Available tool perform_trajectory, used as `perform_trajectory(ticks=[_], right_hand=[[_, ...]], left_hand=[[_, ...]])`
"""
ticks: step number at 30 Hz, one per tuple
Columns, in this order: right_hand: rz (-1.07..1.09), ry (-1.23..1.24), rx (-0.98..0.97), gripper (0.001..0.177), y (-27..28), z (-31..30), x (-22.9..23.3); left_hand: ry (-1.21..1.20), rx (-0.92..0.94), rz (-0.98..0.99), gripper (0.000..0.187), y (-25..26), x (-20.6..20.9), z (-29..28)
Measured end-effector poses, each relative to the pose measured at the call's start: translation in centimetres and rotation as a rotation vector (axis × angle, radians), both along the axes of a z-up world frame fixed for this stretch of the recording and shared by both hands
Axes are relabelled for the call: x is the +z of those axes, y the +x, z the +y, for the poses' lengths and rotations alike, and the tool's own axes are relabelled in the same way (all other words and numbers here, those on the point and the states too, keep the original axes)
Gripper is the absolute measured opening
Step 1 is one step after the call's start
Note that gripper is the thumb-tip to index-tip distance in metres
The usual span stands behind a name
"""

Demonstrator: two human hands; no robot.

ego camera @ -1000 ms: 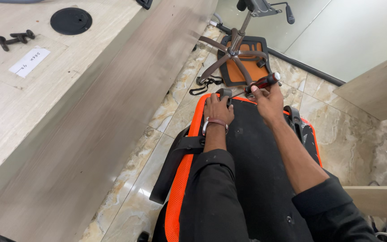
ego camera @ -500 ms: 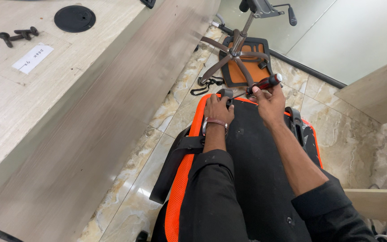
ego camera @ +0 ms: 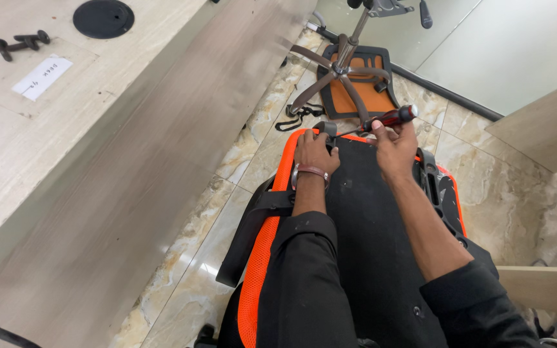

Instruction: The person uses a screwdriver to tighten screws on a black and orange chair seat, securing metal brackets to the underside. The person works methodically across multiple screw locations while seated.

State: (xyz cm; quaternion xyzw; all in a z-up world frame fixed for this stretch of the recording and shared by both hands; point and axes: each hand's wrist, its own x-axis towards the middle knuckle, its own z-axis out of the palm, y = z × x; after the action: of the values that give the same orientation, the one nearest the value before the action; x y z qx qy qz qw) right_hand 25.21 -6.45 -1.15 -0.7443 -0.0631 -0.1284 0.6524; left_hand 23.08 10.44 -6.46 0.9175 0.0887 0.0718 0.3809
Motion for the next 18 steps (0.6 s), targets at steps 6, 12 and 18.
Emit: perform_trajectory(ticks=[6,12,18], right_hand=[[0.031,0.038,-0.062,0.030,-0.7,-2.8,-1.0],[0.080,-0.033,-0.082,0.033,-1.9,-4.0,-0.9],[0.073,-0.116,-0.105,0.028,-3.4,-4.2,-0.6]], left_hand=[[0.038,-0.034,0.011,0.052,-0.7,-0.1,-0.4],[0.250,-0.096,0.023,0.064,-2.7,1.0,-1.1],[0.268,-0.119,0.035,0.074,-4.4,2.1,-1.1]])
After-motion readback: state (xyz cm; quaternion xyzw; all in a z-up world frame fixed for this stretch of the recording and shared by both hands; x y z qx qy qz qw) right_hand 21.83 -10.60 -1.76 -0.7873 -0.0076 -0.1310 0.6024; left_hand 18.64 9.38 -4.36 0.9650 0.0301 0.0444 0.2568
